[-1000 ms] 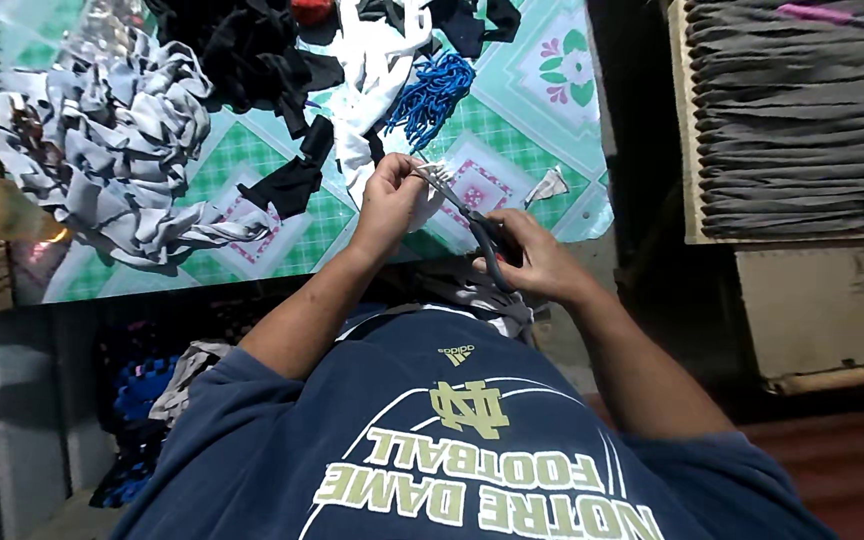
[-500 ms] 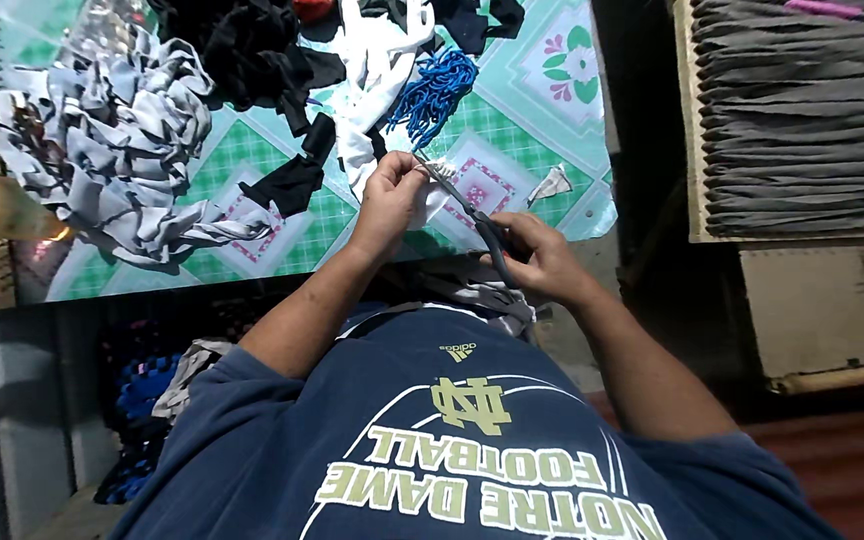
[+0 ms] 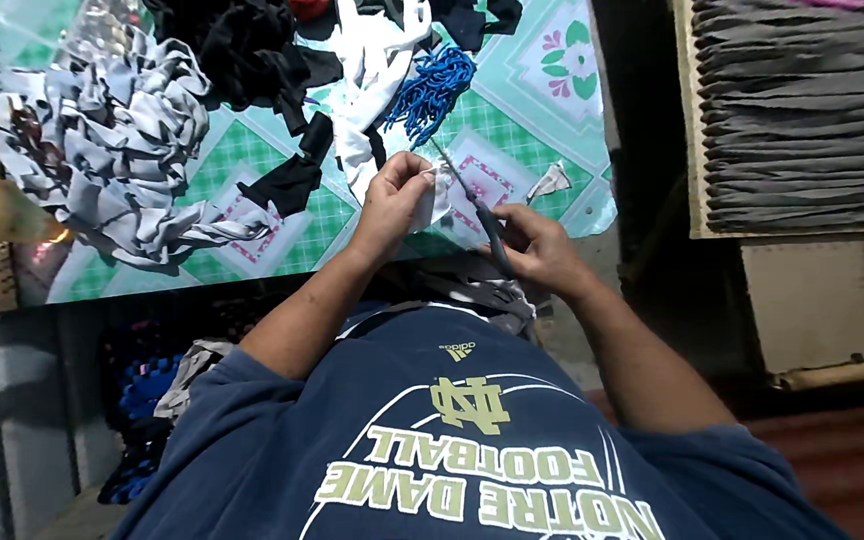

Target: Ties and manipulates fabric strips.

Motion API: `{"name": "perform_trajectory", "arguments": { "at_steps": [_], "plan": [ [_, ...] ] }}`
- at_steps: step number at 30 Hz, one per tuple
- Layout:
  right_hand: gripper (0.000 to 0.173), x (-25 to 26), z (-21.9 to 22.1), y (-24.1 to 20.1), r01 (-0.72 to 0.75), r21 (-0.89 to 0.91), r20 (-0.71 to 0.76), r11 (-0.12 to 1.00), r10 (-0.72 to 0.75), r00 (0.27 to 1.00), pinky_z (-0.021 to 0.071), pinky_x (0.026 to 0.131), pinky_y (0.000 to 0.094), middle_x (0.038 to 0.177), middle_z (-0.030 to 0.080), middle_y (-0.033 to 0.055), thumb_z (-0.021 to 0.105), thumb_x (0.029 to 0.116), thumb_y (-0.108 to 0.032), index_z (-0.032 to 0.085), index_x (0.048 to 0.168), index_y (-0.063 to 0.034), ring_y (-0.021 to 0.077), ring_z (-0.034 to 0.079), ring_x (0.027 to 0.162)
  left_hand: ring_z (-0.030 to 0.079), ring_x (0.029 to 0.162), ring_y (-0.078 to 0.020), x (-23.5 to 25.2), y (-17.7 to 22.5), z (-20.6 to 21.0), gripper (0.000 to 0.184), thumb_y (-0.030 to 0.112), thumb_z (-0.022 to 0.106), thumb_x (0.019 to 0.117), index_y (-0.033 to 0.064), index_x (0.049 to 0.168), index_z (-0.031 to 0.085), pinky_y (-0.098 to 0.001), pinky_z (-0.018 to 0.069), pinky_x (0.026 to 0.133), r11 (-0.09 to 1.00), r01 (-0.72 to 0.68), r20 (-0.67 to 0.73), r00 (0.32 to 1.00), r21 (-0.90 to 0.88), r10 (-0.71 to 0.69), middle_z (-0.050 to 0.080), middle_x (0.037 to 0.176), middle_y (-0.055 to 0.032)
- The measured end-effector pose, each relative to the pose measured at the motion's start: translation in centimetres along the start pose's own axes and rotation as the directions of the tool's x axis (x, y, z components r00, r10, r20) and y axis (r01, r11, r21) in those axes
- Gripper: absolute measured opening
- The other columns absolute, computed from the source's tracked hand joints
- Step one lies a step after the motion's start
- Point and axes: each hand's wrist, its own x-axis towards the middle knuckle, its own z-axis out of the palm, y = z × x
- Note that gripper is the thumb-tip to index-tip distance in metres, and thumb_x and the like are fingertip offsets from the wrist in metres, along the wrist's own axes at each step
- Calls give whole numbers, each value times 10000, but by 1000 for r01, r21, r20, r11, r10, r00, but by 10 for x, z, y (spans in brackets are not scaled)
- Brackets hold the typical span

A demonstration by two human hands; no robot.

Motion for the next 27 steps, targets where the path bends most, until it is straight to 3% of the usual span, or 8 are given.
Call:
{"name": "perform_trajectory", "arguments": {
  "at_steps": [2,6,11,13,16,21,25,27],
  "plan": [
    [420,1,-8,1,-42,-114,-30,993,39,999,530,663,358,931,663,152,704,929,-199,619,1266,35,178,598,711,625,801,-72,0,-1,-3,64,56,515,1008,60,1025,577,-271,553,746,1000,13,8,1000,-3,-13,619,896,1],
    [436,15,-33,-7,-318,-425,-84,848,313,946,520,835,667,1235,589,316,688,967,-200,592,1324,32,484,647,1014,644,814,-68,-1,3,-11,59,82,541,1025,62,1047,592,-269,571,753,999,35,3,999,-4,-35,637,906,16],
    [504,32,-44,-7,-428,-536,-112,727,441,890,472,938,687,1279,529,370,754,894,-150,587,1314,76,552,543,1188,663,837,-63,-2,8,-23,111,139,542,1040,79,1080,626,-286,584,772,996,11,4,1000,92,-12,668,930,48],
    [610,34,-48,-3,-405,-472,-71,783,424,903,471,963,663,1289,536,348,783,890,-200,543,1395,45,518,564,1170,660,827,-55,-2,8,-26,127,146,519,1051,84,1086,625,-281,582,770,993,-13,24,1000,113,10,664,915,59],
    [575,24,-61,-3,-370,-311,-72,876,366,928,487,960,592,1350,543,314,643,987,-253,483,1472,11,427,611,1113,659,817,-42,-4,7,-29,133,138,510,1055,79,1094,623,-264,580,766,991,-40,55,998,130,33,664,911,68],
    [409,-33,-88,-4,-310,-124,-318,943,258,912,530,782,304,1190,643,157,430,1072,-205,545,1389,25,113,611,856,637,786,0,5,8,-31,141,134,506,1051,64,1100,618,-220,559,740,965,-118,105,990,234,96,650,891,89],
    [252,-97,-117,7,-365,-8,-633,931,278,723,519,634,187,1062,647,-44,500,1053,-179,623,1219,-33,-29,573,713,631,889,-13,31,8,-30,224,184,505,1055,26,1130,645,-223,532,837,856,-242,168,969,457,184,660,980,14],
    [265,-123,-120,7,-512,-70,-712,856,317,627,493,709,169,1046,658,32,526,1031,-167,643,1173,23,-16,571,779,633,1122,-169,36,12,-24,357,217,468,1052,14,1287,646,-329,493,993,666,-304,214,953,681,216,667,1217,-144]
  ]
}}
